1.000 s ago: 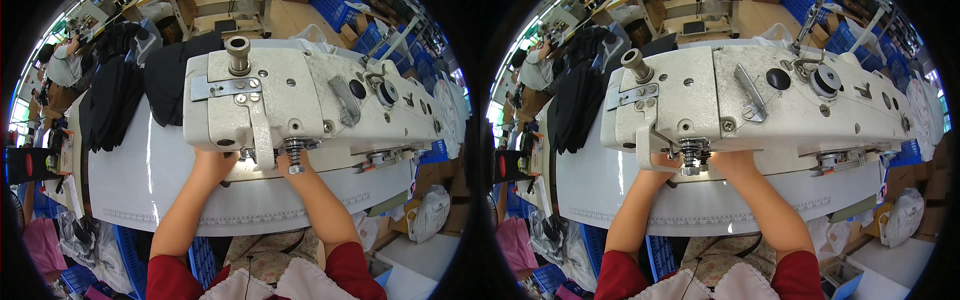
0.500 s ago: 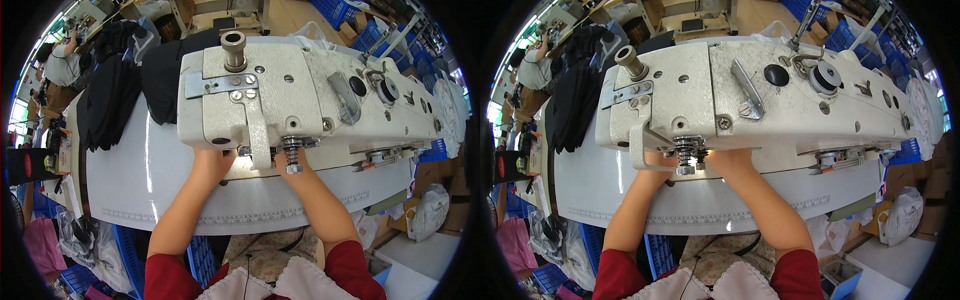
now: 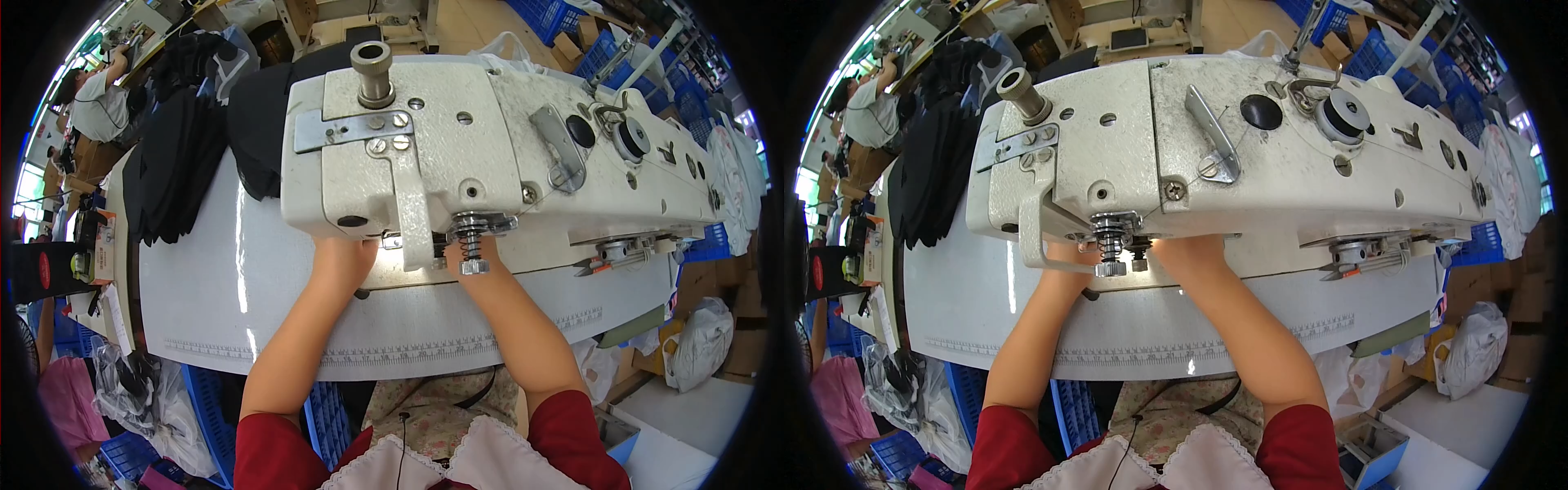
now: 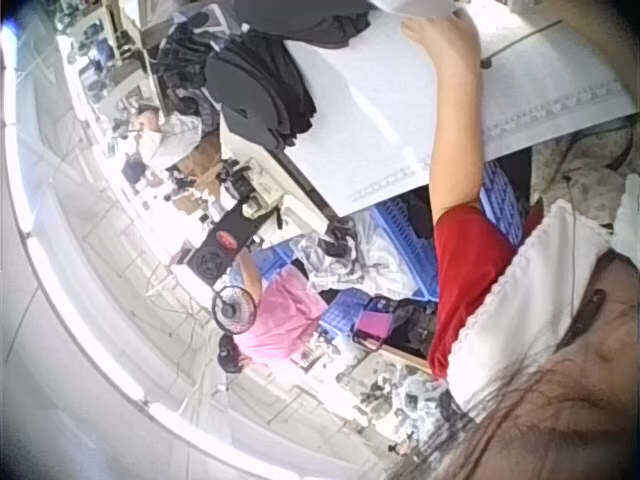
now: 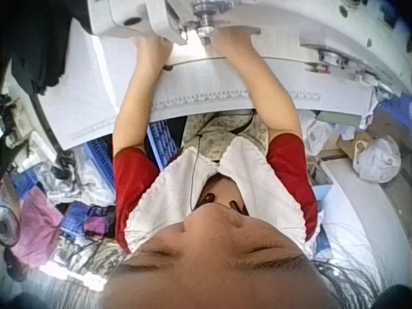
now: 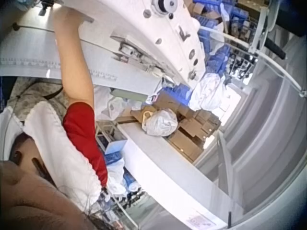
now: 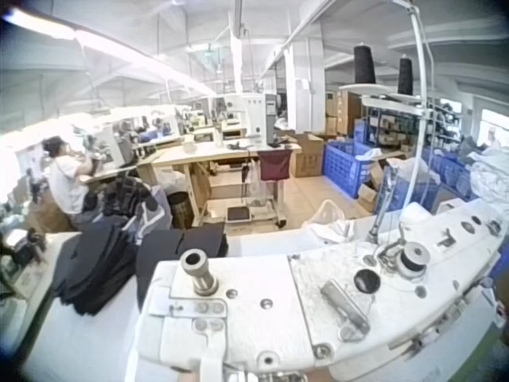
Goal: The worker is using an industrial sewing machine to stitch together black fabric components for shoes.
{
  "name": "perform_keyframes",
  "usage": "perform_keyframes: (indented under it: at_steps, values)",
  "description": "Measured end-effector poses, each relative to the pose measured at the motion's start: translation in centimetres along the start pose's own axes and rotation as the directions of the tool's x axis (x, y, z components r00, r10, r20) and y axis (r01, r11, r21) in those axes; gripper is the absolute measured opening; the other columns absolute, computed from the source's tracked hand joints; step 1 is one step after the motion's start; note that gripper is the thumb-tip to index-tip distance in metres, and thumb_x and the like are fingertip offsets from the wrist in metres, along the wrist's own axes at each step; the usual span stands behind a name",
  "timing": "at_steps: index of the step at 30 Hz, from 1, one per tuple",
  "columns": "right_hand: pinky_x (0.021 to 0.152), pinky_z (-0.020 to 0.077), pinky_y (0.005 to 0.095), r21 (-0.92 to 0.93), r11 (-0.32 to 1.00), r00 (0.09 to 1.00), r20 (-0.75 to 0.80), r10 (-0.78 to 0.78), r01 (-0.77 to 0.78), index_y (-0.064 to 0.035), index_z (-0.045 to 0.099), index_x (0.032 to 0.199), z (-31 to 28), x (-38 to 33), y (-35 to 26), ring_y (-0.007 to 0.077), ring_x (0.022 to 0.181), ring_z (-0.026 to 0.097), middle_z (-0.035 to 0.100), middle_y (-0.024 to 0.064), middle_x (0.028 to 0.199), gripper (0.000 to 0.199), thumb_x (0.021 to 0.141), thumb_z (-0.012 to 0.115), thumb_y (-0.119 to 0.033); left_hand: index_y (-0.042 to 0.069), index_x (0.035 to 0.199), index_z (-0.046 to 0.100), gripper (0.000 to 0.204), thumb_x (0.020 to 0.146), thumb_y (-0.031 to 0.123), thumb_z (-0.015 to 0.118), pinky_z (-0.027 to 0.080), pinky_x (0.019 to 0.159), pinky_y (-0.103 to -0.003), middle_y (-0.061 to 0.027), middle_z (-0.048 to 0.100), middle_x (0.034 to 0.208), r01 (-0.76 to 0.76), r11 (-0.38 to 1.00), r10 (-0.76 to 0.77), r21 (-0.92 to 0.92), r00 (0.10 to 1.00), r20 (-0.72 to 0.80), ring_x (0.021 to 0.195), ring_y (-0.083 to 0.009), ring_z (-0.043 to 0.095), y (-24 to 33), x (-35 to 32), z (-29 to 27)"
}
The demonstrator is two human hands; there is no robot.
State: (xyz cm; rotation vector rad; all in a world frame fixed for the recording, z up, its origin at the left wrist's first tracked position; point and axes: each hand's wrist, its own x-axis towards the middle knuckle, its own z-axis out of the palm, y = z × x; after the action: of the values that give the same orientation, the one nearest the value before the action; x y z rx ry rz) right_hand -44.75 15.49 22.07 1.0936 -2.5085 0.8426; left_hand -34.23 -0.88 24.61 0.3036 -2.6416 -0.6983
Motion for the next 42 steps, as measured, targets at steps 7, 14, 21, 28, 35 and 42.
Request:
perform_keyframes:
  at_steps: [7, 14, 21, 28, 35, 42]
  values:
    - [0.052, 0.0440, 0.0421, -0.020, 0.996, 0.996, -0.014, -0.085, 0.084, -0.0111, 0.063, 0.072, -0.5, 0.3, -0.5, 0.0277, 0.057, 0.059, 0.061, 0.0074, 0.063, 0.014, 0.063, 0.057, -0.002, 0.002, 0.102, 0.059, 0.032, 0.070, 0.001, 0.064, 0.044, 0.078, -0.045, -0.0152, 0.060, 0.103, -0.069, 0.996, 0.064, -0.050, 0.993, -0.102, 0.096, -0.0366, 0.056, -1.4, 0.1, 1.2]
    - [0.056, 0.0453, 0.0433, -0.139, 0.989, 0.998, 0.025, -0.053, 0.056, -0.0102, 0.064, 0.074, 0.1, 0.0, -0.3, 0.0281, 0.064, 0.062, 0.064, 0.0084, 0.068, 0.011, 0.066, 0.057, -0.007, 0.001, 0.098, 0.061, 0.028, 0.071, 0.000, 0.063, 0.044, 0.078, -0.045, -0.0148, 0.060, 0.100, -0.084, 0.996, 0.087, 0.037, 0.994, -0.072, 0.094, -0.0356, 0.056, -1.2, 0.4, 1.0]
    - [0.054, 0.0446, 0.0427, -0.068, 0.998, 1.000, 0.019, -0.012, 0.013, -0.0082, 0.063, 0.069, 0.8, 0.0, 0.2, 0.0283, 0.058, 0.060, 0.062, 0.0096, 0.063, 0.009, 0.064, 0.057, -0.005, 0.001, 0.097, 0.062, 0.026, 0.071, 0.001, 0.064, 0.044, 0.077, -0.045, -0.0143, 0.061, 0.097, -0.055, 0.994, 0.044, -0.094, 0.993, -0.112, 0.092, -0.0347, 0.058, -3.0, 0.2, 3.2]
    - [0.051, 0.0435, 0.0419, -0.095, 0.992, 0.997, -0.008, -0.080, 0.079, -0.0090, 0.063, 0.068, 0.4, 0.1, 0.1, 0.0278, 0.055, 0.059, 0.061, 0.0080, 0.061, 0.007, 0.064, 0.058, -0.005, 0.001, 0.097, 0.062, 0.025, 0.072, 0.001, 0.064, 0.045, 0.077, -0.044, -0.0143, 0.062, 0.097, -0.092, 0.994, 0.098, 0.052, 0.987, -0.131, 0.092, -0.0343, 0.058, -1.3, 0.5, 1.8]
    - [0.053, 0.0446, 0.0426, -0.156, 0.987, 0.991, 0.134, -0.006, 0.027, -0.0086, 0.063, 0.068, 0.6, 0.8, -0.1, 0.0286, 0.059, 0.060, 0.062, 0.0095, 0.063, 0.005, 0.066, 0.058, -0.006, 0.002, 0.097, 0.062, 0.026, 0.071, 0.004, 0.066, 0.043, 0.077, -0.046, -0.0135, 0.062, 0.097, -0.050, 0.993, 0.057, 0.103, 0.996, -0.066, 0.091, -0.0343, 0.058, -1.3, 0.0, 1.4]
    - [0.053, 0.0438, 0.0430, -0.124, 0.992, 0.991, 0.132, 0.022, -0.006, -0.0082, 0.063, 0.068, 0.5, 0.7, -0.4, 0.0285, 0.059, 0.060, 0.062, 0.0099, 0.063, 0.006, 0.066, 0.058, -0.006, 0.003, 0.096, 0.062, 0.025, 0.071, 0.003, 0.065, 0.043, 0.076, -0.045, -0.0132, 0.062, 0.096, -0.085, 0.989, 0.099, 0.122, 0.988, -0.115, 0.090, -0.0346, 0.058, -1.6, 0.3, 1.8]
